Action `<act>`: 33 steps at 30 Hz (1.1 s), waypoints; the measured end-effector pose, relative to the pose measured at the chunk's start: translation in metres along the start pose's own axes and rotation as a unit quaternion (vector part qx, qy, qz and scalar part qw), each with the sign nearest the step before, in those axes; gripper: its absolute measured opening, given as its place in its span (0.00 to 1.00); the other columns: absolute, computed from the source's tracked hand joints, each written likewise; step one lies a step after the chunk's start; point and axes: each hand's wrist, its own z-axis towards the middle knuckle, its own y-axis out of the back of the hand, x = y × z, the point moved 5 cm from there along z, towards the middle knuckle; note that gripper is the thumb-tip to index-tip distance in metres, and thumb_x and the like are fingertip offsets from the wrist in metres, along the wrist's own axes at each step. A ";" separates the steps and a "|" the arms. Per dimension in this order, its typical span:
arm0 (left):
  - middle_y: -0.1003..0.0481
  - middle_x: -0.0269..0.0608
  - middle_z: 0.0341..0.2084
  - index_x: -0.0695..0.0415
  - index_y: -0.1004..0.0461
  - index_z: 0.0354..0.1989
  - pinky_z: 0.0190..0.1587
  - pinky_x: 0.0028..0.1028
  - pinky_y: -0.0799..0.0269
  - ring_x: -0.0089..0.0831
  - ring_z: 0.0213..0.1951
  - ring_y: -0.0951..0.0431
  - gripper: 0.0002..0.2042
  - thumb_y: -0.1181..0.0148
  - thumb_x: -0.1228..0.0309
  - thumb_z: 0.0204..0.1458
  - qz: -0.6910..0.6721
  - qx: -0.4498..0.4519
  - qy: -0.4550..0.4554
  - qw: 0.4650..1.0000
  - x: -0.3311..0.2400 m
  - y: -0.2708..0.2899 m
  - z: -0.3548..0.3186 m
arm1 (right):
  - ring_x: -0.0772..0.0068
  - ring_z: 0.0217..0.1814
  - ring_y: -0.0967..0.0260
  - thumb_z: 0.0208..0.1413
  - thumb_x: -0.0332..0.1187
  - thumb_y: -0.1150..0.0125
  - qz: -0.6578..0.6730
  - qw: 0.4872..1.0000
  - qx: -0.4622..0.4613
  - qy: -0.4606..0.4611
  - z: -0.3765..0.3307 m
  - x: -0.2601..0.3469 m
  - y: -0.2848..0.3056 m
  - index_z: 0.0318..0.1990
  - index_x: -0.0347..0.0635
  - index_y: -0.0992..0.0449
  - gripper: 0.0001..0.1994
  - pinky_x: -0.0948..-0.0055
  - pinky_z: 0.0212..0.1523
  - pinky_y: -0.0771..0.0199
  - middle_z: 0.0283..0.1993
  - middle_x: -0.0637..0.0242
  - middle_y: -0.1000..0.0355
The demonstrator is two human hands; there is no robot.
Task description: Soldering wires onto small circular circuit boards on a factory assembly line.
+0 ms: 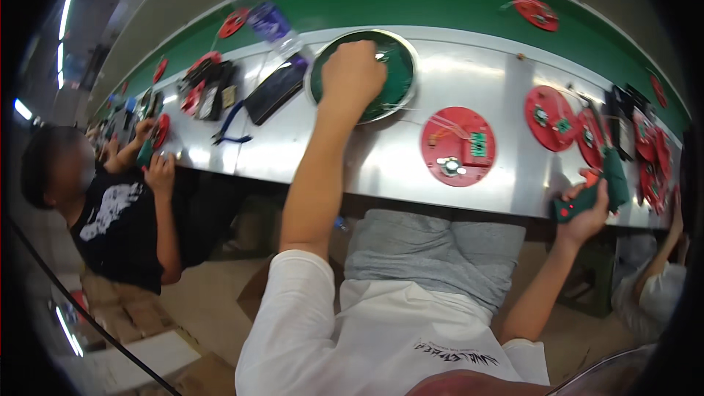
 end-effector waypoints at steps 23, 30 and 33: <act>0.19 0.50 0.28 0.56 0.15 0.28 0.42 0.41 0.21 0.49 0.34 0.19 0.09 0.39 0.68 0.40 -0.122 -0.066 -0.048 0.989 0.034 0.016 0.003 | 0.80 0.26 0.41 0.68 0.38 0.57 -0.062 0.997 -0.019 -0.047 0.024 -0.006 0.024 0.53 0.29 0.30 0.19 0.79 0.30 0.39 0.48 0.58 0.28; 0.19 0.50 0.30 0.58 0.16 0.31 0.44 0.40 0.23 0.49 0.36 0.19 0.08 0.37 0.69 0.47 -0.164 -0.091 -0.097 0.977 0.026 0.013 0.006 | 0.81 0.26 0.41 0.69 0.38 0.57 -0.080 0.996 -0.020 -0.019 0.023 -0.001 0.021 0.54 0.28 0.30 0.19 0.79 0.29 0.40 0.46 0.59 0.28; 0.20 0.52 0.29 0.58 0.17 0.33 0.41 0.39 0.23 0.50 0.34 0.19 0.07 0.37 0.70 0.51 -0.220 -0.124 -0.094 0.963 0.026 0.019 0.005 | 0.81 0.27 0.40 0.69 0.39 0.58 -0.060 0.998 0.012 -0.023 0.031 -0.008 0.034 0.55 0.28 0.30 0.20 0.80 0.29 0.39 0.46 0.58 0.29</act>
